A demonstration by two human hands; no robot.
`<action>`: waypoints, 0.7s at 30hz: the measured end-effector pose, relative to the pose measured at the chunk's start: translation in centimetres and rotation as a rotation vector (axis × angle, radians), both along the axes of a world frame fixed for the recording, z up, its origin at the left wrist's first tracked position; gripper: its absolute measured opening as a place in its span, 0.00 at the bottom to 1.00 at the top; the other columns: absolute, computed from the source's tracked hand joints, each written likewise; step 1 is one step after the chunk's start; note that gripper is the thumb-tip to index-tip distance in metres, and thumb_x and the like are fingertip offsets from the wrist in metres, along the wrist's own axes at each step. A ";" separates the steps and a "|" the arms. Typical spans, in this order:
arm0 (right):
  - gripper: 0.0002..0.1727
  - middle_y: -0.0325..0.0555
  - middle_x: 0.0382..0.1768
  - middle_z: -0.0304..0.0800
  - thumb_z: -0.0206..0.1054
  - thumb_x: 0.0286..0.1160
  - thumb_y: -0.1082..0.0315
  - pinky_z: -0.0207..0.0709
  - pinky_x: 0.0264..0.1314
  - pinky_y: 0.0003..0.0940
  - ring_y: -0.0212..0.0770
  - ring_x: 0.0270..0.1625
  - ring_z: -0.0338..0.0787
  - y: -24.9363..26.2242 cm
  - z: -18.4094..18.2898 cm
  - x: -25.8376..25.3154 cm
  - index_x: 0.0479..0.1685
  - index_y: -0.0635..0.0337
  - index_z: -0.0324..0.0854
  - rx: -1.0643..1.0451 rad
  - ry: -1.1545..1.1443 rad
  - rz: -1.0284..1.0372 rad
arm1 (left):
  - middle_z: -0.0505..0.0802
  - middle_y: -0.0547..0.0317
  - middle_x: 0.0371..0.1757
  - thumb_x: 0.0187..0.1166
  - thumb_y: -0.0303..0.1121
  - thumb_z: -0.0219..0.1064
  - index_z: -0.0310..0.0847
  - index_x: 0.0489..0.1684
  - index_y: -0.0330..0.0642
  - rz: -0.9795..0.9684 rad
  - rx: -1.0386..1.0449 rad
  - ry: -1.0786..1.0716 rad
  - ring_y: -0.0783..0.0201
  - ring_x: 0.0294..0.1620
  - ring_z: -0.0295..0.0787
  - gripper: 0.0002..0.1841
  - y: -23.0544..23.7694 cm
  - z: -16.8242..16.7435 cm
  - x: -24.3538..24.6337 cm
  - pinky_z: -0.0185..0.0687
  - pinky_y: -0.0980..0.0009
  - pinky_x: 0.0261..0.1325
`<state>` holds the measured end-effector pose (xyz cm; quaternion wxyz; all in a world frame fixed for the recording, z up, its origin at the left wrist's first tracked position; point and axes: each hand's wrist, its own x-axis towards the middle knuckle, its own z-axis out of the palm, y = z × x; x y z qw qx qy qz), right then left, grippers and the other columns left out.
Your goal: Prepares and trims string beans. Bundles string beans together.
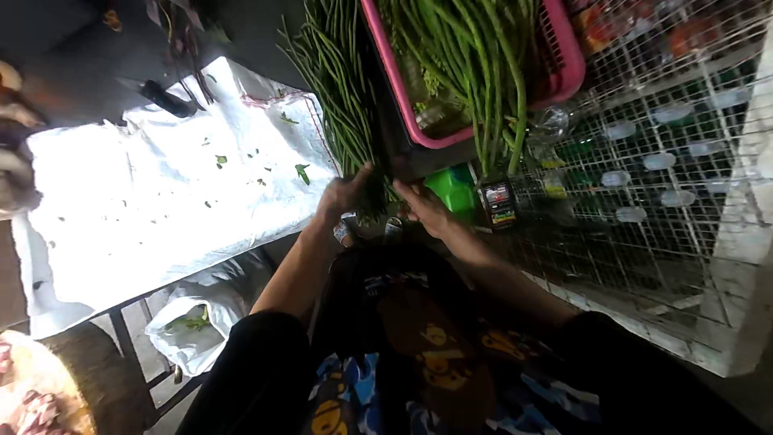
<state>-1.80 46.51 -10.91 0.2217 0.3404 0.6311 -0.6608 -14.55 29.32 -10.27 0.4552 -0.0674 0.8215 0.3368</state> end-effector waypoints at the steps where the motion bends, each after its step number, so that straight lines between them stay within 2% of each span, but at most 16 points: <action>1: 0.40 0.56 0.61 0.87 0.61 0.81 0.34 0.84 0.54 0.49 0.48 0.51 0.89 -0.7 0.7 -0.2 0.80 0.58 0.70 0.003 0.012 0.024 | 0.92 0.36 0.53 0.71 0.79 0.56 0.85 0.60 0.36 -0.007 -0.007 0.010 0.41 0.57 0.91 0.48 0.6 -0.2 0.6 0.83 0.36 0.62; 2: 0.39 0.58 0.58 0.89 0.62 0.81 0.36 0.85 0.57 0.53 0.51 0.52 0.91 -1.5 1.2 -0.4 0.78 0.59 0.72 0.043 0.026 0.058 | 0.93 0.38 0.47 0.69 0.79 0.58 0.86 0.54 0.36 0.019 -0.006 0.037 0.43 0.51 0.92 0.47 1.0 -0.7 1.2 0.84 0.37 0.57; 4: 0.39 0.60 0.56 0.89 0.60 0.83 0.35 0.84 0.61 0.56 0.53 0.53 0.92 -2.3 1.8 -0.5 0.79 0.59 0.72 0.102 0.028 0.145 | 0.93 0.41 0.41 0.68 0.79 0.60 0.85 0.50 0.36 0.103 0.034 0.047 0.46 0.44 0.92 0.46 1.2 -1.3 2.0 0.87 0.40 0.51; 6: 0.38 0.62 0.65 0.86 0.57 0.86 0.38 0.79 0.72 0.59 0.56 0.65 0.89 -2.0 1.8 -0.5 0.80 0.60 0.71 0.109 0.029 0.222 | 0.93 0.44 0.37 0.65 0.78 0.65 0.86 0.46 0.37 0.135 0.086 0.036 0.50 0.39 0.92 0.44 1.3 -1.3 2.2 0.88 0.45 0.47; 8: 0.34 0.61 0.61 0.88 0.60 0.86 0.42 0.80 0.70 0.55 0.53 0.63 0.90 -1.5 1.4 -0.3 0.76 0.62 0.74 0.139 0.110 0.331 | 0.94 0.46 0.38 0.62 0.76 0.71 0.87 0.46 0.37 0.115 0.094 0.019 0.51 0.40 0.93 0.42 1.5 -1.1 2.1 0.88 0.45 0.48; 9: 0.33 0.59 0.65 0.87 0.64 0.85 0.44 0.77 0.76 0.54 0.51 0.69 0.87 -1.1 1.2 -0.3 0.76 0.62 0.74 0.157 0.164 0.414 | 0.94 0.46 0.39 0.62 0.74 0.73 0.87 0.46 0.38 0.092 0.077 0.012 0.51 0.41 0.93 0.41 1.5 -0.9 1.8 0.88 0.44 0.49; 11: 0.34 0.61 0.69 0.85 0.69 0.81 0.46 0.72 0.80 0.56 0.53 0.74 0.83 -0.4 0.7 -0.2 0.76 0.63 0.75 0.194 0.248 0.563 | 0.94 0.46 0.41 0.68 0.66 0.74 0.89 0.46 0.39 0.050 0.052 -0.023 0.51 0.42 0.92 0.33 1.5 -0.7 1.2 0.87 0.44 0.50; 13: 0.33 0.60 0.66 0.87 0.70 0.81 0.49 0.77 0.76 0.55 0.52 0.69 0.87 0.0 0.6 -0.1 0.77 0.63 0.74 0.159 0.285 0.629 | 0.93 0.46 0.45 0.75 0.57 0.72 0.88 0.54 0.40 0.046 0.072 -0.087 0.51 0.47 0.92 0.27 1.1 -0.3 0.6 0.87 0.44 0.54; 15: 0.28 0.58 0.54 0.92 0.68 0.84 0.56 0.85 0.63 0.51 0.49 0.52 0.93 0.2 0.4 0.2 0.75 0.65 0.76 0.106 0.328 0.518 | 0.93 0.48 0.44 0.78 0.53 0.70 0.86 0.56 0.40 0.094 0.100 -0.130 0.54 0.43 0.91 0.24 0.5 0.1 0.3 0.88 0.49 0.50; 16: 0.26 0.58 0.52 0.92 0.66 0.86 0.58 0.87 0.59 0.50 0.48 0.48 0.94 0.3 0.2 0.7 0.75 0.65 0.77 0.092 0.313 0.393 | 0.92 0.50 0.41 0.78 0.52 0.69 0.85 0.54 0.40 0.124 0.117 -0.150 0.56 0.40 0.90 0.23 0.2 0.2 0.3 0.88 0.53 0.46; 18: 0.24 0.55 0.51 0.91 0.62 0.88 0.55 0.88 0.51 0.47 0.46 0.43 0.92 0.0 -1.4 2.1 0.75 0.60 0.77 0.128 0.237 0.131 | 0.92 0.51 0.39 0.78 0.50 0.68 0.84 0.54 0.40 0.189 0.161 -0.197 0.58 0.37 0.90 0.21 -0.2 0.5 0.3 0.88 0.56 0.42; 19: 0.26 0.54 0.52 0.92 0.63 0.87 0.51 0.87 0.52 0.48 0.46 0.45 0.93 -0.2 -2.4 2.8 0.74 0.58 0.78 0.145 0.198 0.069 | 0.92 0.52 0.38 0.78 0.49 0.68 0.84 0.53 0.40 0.210 0.185 -0.210 0.58 0.36 0.90 0.20 -0.5 0.3 0.3 0.89 0.57 0.41; 21: 0.35 0.55 0.67 0.88 0.67 0.82 0.44 0.82 0.72 0.51 0.48 0.65 0.90 -0.7 -3.0 3.2 0.80 0.61 0.74 0.082 0.132 0.130 | 0.91 0.55 0.37 0.79 0.48 0.66 0.84 0.52 0.42 0.221 0.240 -0.229 0.60 0.35 0.90 0.19 -1.0 0.0 0.2 0.88 0.60 0.39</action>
